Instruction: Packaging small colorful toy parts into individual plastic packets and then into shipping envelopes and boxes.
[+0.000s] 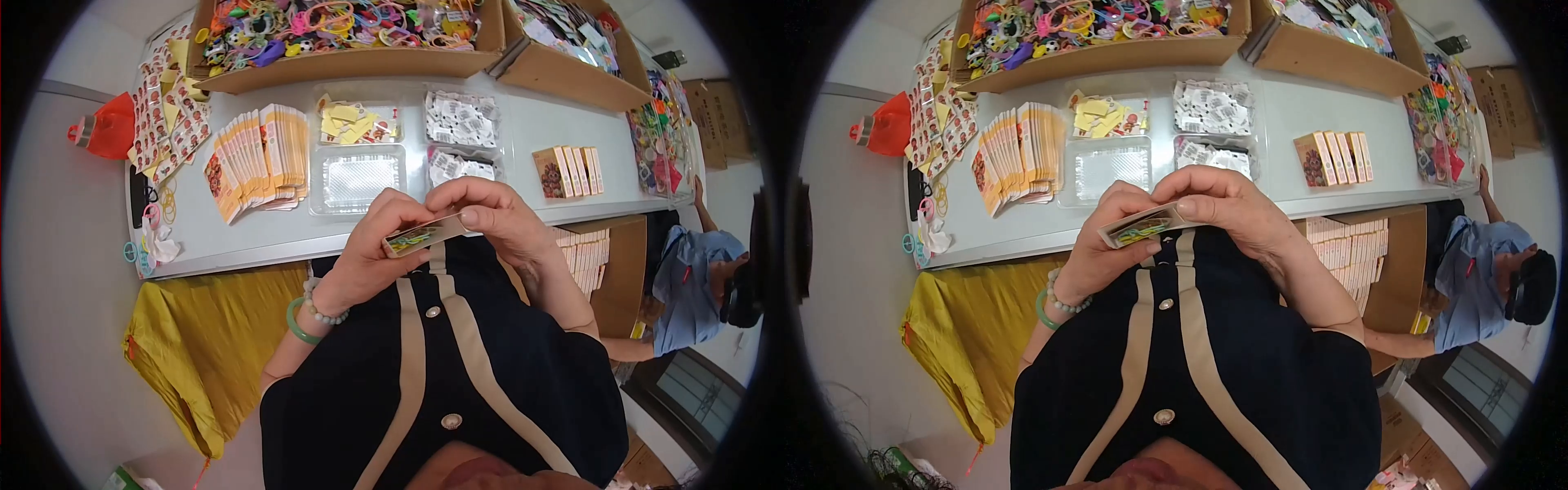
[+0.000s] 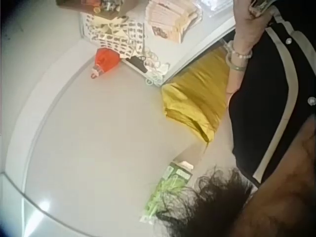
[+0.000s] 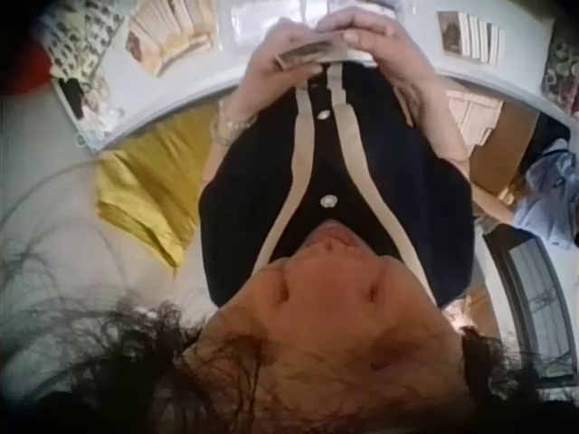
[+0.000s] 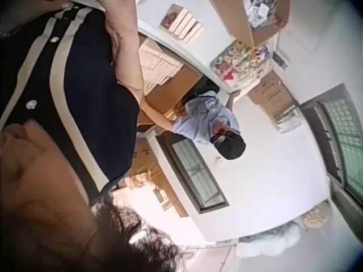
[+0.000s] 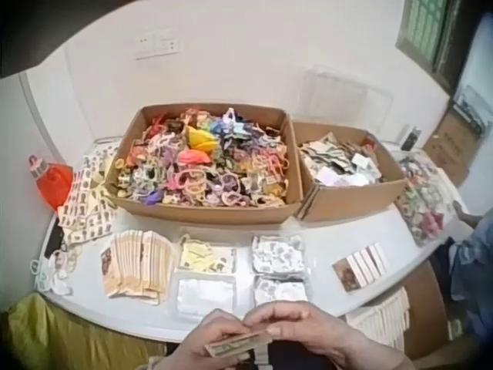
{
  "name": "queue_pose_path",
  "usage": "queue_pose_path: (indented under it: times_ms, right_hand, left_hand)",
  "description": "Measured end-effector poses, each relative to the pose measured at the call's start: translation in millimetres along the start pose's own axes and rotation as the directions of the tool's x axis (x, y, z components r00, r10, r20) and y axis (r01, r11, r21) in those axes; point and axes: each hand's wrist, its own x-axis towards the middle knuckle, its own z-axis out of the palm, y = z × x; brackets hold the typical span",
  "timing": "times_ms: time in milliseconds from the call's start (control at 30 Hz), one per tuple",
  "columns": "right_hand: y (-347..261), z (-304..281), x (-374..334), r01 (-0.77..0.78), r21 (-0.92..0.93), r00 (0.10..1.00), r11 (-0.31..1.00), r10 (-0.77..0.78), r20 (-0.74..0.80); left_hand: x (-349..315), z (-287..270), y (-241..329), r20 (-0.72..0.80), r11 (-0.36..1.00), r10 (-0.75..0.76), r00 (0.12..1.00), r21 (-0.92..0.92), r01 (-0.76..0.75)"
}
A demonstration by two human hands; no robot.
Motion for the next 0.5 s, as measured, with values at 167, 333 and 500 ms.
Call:
queue_pose_path:
  times_ms: [167, 333, 500]
  right_hand:
    - [10.2, 5.5, -6.1, 0.027, -0.053, 1.000, 0.998, -0.027, -0.004]
    - [13.2, 8.2, -5.4, -0.017, -0.475, 0.988, 0.880, -0.058, -0.142]
    - [27.1, 6.9, -7.0, -0.031, -0.365, 0.986, 0.930, -0.033, -0.166]
  left_hand:
    - [-6.1, 8.8, -5.9, 0.012, 0.998, -0.063, 0.998, -0.010, 0.063]
    - [-17.4, 19.9, -4.0, 0.073, 0.866, -0.309, 0.948, -0.390, 0.312]
    - [-18.6, 8.2, 12.3, 0.156, 0.478, -0.525, 0.837, -0.759, 0.442]
